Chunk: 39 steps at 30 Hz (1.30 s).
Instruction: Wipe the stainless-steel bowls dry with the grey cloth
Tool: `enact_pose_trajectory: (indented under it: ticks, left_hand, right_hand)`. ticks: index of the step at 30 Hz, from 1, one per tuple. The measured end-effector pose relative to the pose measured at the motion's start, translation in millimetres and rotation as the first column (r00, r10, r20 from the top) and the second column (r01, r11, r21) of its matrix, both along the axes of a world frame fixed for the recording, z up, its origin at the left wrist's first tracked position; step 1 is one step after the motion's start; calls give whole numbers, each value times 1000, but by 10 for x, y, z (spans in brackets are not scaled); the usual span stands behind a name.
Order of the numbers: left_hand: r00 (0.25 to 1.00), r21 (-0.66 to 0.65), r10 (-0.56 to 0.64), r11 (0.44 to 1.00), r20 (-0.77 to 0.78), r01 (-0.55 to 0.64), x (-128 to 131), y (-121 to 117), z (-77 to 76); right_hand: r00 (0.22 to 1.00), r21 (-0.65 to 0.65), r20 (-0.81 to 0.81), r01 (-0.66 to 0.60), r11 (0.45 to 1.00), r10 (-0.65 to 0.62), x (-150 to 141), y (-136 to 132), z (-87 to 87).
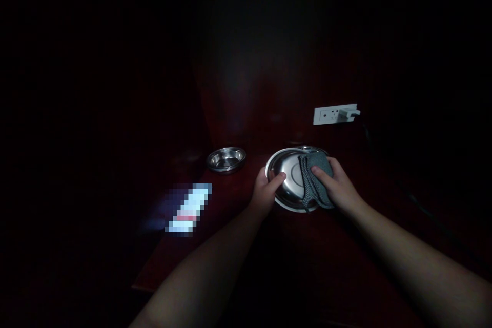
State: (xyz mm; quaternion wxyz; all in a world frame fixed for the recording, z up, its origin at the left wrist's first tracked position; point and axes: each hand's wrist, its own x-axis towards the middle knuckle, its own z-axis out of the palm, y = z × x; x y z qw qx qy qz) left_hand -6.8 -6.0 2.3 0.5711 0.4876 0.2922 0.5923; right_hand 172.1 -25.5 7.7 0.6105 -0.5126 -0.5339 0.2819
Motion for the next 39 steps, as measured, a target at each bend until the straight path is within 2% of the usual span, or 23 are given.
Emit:
enact_pose_trajectory:
  ticks: [11, 18, 23, 27, 31, 39]
  left_hand:
    - [995, 50, 27, 998, -100, -22, 0, -95, 84]
    - [995, 18, 34, 999, -89, -33, 22, -82, 90]
    - [979, -10, 92, 995, -181, -95, 22, -57, 51]
    - [945, 39, 161, 987, -285, -157, -5, -29, -15]
    - [923, 91, 190, 981, -334, -169, -23, -11, -48]
    - [954, 23, 131, 991, -270, -130, -5, -16, -3]
  right_hand:
    - [999, 33, 52, 5, 999, -7, -7, -17, 15]
    - [995, 34, 97, 33, 999, -36, 2, -20, 13]
    - [990, 48, 134, 36, 998, -42, 10, -7, -6]
    - [979, 87, 192, 53, 995, -69, -2, -19, 11]
    - [970, 114, 230, 49, 992, -74, -14, -31, 26]
    - [965, 109, 247, 63, 992, -88, -33, -43, 25]
